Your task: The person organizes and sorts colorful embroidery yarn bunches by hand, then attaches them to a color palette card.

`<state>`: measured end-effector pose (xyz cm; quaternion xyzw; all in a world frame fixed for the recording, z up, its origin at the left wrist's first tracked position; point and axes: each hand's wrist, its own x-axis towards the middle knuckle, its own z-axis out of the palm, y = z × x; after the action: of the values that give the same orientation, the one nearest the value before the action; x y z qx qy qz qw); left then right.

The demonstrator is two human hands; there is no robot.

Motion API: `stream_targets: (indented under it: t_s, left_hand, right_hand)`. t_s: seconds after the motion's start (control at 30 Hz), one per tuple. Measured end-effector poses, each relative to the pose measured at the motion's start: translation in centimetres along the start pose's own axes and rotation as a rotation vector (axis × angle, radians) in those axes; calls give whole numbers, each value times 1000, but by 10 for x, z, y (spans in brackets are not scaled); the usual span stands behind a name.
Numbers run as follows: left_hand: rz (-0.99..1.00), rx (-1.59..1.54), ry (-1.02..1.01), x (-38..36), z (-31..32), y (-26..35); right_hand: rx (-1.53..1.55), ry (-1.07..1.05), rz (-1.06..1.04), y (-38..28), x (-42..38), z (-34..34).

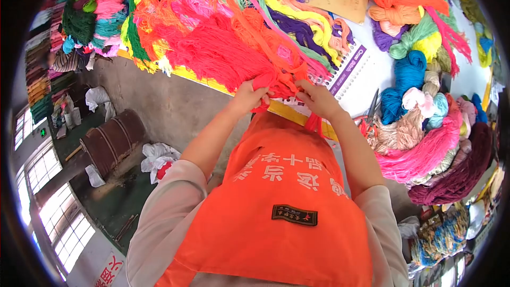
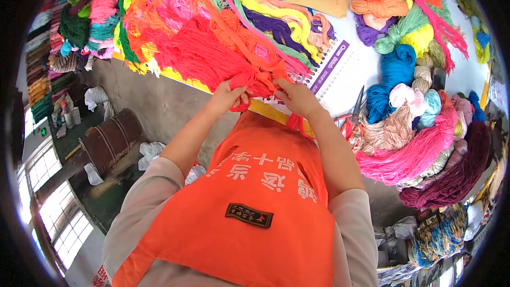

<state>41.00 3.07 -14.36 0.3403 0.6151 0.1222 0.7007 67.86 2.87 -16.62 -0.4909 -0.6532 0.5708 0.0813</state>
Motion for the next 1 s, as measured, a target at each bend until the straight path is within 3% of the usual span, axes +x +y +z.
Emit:
stream_targets:
  t_s: [0.1, 0.17, 0.3, 0.37, 0.5, 0.57, 0.6, 0.63, 0.7, 0.77, 0.8, 0.83, 0.87, 0.9, 0.93, 1.0]
  left_hand:
    - [-7, -154, 54, 5, 12, 3]
    - [76, 56, 158, 5, 22, 5]
    - [80, -7, 136, 6, 27, 3]
    - [-105, -399, -47, 4, 28, 6]
    - [-235, -685, -302, -12, 46, 35]
    - [-185, -463, -374, -15, 57, 46]
    - [-183, -219, -298, -3, 58, 30]
    - [-182, -221, -298, 0, 65, 27]
    - [49, 248, -220, 3, 77, 26]
    - [56, 337, -228, 6, 77, 33]
    - [61, 428, -234, 8, 77, 38]
    - [-58, 280, -343, 15, 71, 39]
    - [-175, 132, -449, 21, 61, 40]
    - [-225, -204, -502, 18, 44, 38]
    - [-225, -203, -502, 10, 32, 42]
    - [-273, -596, -461, -7, 7, 50]
  right_hand:
    - [-8, 24, -8, 1, -2, 2]
    - [-6, 37, -15, 1, -4, 3]
    - [-13, 72, 2, -1, -6, 6]
    - [-5, 74, 26, -5, -7, 7]
    - [65, 89, 64, 0, -10, 10]
    - [135, 113, 51, 4, -10, 16]
    - [429, 123, 7, 7, -6, 22]
    - [721, 131, -40, 10, -4, 28]
    - [694, 93, -17, 15, -5, 31]
    - [666, 57, 10, 16, -8, 30]
    - [313, 50, 89, 5, -11, 22]
    - [-43, 40, 162, -1, -12, 18]
    - [-45, 37, 160, -2, -12, 18]
    - [-83, 110, 97, -2, -11, 20]
    - [-119, 183, 34, -4, -11, 20]
    - [-105, 183, 45, -8, -11, 18]
